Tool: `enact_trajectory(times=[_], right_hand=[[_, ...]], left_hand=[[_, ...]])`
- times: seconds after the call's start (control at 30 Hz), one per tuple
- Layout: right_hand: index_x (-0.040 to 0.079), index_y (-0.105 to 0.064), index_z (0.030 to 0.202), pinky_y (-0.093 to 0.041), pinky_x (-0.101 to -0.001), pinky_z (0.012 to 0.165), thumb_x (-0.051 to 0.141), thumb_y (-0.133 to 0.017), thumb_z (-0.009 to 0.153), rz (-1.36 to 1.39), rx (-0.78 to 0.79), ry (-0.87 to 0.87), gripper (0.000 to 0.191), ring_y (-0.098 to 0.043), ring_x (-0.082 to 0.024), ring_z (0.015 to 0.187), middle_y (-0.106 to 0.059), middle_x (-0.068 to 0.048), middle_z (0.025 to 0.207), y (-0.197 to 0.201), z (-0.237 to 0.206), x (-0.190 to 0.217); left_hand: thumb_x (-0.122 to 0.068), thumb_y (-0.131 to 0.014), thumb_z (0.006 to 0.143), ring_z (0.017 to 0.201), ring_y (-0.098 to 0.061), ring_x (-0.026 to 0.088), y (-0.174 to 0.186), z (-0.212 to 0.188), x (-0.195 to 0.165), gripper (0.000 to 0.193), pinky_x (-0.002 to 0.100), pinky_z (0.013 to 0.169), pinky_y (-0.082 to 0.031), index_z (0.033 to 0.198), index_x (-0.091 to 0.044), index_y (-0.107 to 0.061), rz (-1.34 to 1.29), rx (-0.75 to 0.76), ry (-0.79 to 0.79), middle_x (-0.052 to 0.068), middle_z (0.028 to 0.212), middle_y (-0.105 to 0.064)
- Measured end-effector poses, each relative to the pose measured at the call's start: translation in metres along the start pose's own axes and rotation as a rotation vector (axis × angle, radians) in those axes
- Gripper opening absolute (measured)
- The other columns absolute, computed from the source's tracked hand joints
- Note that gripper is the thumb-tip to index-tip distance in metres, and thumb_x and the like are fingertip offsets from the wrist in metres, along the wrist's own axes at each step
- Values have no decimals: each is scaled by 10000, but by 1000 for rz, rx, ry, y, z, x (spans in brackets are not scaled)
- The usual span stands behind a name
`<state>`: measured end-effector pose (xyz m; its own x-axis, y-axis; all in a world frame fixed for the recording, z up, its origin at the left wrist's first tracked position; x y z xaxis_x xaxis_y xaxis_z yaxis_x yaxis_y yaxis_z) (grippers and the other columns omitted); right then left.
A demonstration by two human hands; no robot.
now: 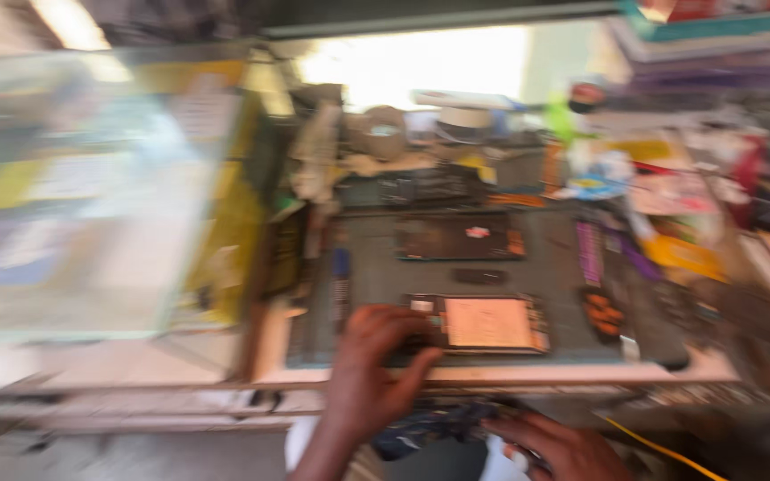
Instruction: The person uses a screwdriver to remove screws from the back of a disassembled smartphone. They then use a metal spudger to pry and lift a component near the battery area. The person continues to unscrew and adjust internal parts of the phone on a cluttered workbench.
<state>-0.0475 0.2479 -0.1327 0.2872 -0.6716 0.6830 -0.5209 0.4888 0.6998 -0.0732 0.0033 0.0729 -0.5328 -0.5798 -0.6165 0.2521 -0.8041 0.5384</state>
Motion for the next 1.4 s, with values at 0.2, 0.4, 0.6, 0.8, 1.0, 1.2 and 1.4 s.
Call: enact_trajectory(times=[0.2, 0.4, 0.6, 0.8, 1.0, 1.2, 1.4], right_hand=[[200, -625, 1461, -511, -423, 1037, 285, -872, 836, -165, -208, 370, 677, -728, -233, 1197, -775, -34, 1192, -12, 19, -17], [166, -626, 1441, -539, -391, 1038, 280, -757, 881, -122, -219, 493, 586, -679, -225, 1223, -649, -174, 1414, -17, 39, -20], [162, -646, 1410, -540, -383, 1012, 279, -741, 902, -115, -222, 540, 530, -660, -271, 1257, -644, -175, 1391, -14, 49, -20], [188, -660, 1406, -548, -374, 991, 273, -751, 898, -132, -205, 509, 523, -665, -259, 1219, -655, -154, 1347, -8, 62, -24], [213, -674, 1402, -556, -364, 969, 267, -761, 895, -158, -187, 485, 518, -670, -247, 1181, -666, -133, 1302, -3, 71, -22], [239, -687, 1398, -563, -355, 948, 261, -770, 891, -160, -179, 463, 514, -675, -236, 1143, -677, -112, 1257, -5, 77, -11], [264, -701, 1394, -571, -345, 926, 254, -780, 887, -168, -169, 445, 513, -680, -224, 1105, -687, -92, 1213, 6, 78, 8]], left_hand=[[-213, -825, 832, 1090, -672, 306, 0, -1, 0, 276, 408, 966, -526, 1066, -93, -741, -74, 69, 7, 86, 1098, -742], [-256, -814, 856, 1127, -686, 306, -3, -4, 3, 273, 415, 991, -532, 1073, -105, -744, -71, 87, 33, 92, 1125, -755], [-282, -819, 867, 1189, -682, 311, -6, -5, 7, 290, 424, 1004, -530, 1076, -96, -743, -55, 95, 38, 90, 1109, -756], [-299, -819, 858, 1150, -682, 311, -8, -4, 10, 305, 414, 972, -544, 1072, -97, -741, -64, 121, 61, 96, 1074, -750], [-284, -809, 882, 1128, -694, 281, -7, -4, 6, 246, 396, 978, -549, 1054, -116, -754, -90, 95, 30, 57, 1075, -767], [-279, -806, 883, 1079, -720, 268, -4, -3, 8, 246, 379, 967, -561, 1062, -121, -748, -143, 92, 23, 49, 1086, -772], [-312, -794, 908, 1074, -742, 240, -4, -3, 14, 242, 365, 978, -564, 1081, -147, -760, -218, 136, 46, 37, 1063, -776]])
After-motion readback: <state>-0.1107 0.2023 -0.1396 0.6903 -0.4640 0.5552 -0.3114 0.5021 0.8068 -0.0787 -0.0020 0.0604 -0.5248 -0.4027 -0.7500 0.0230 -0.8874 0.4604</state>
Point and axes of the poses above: each hand's wrist, its own z-axis towards the middle knuckle, its own y-axis out of the back of the hand, x = y × z, the point moved 9 cm from there along z, towards the middle knuckle
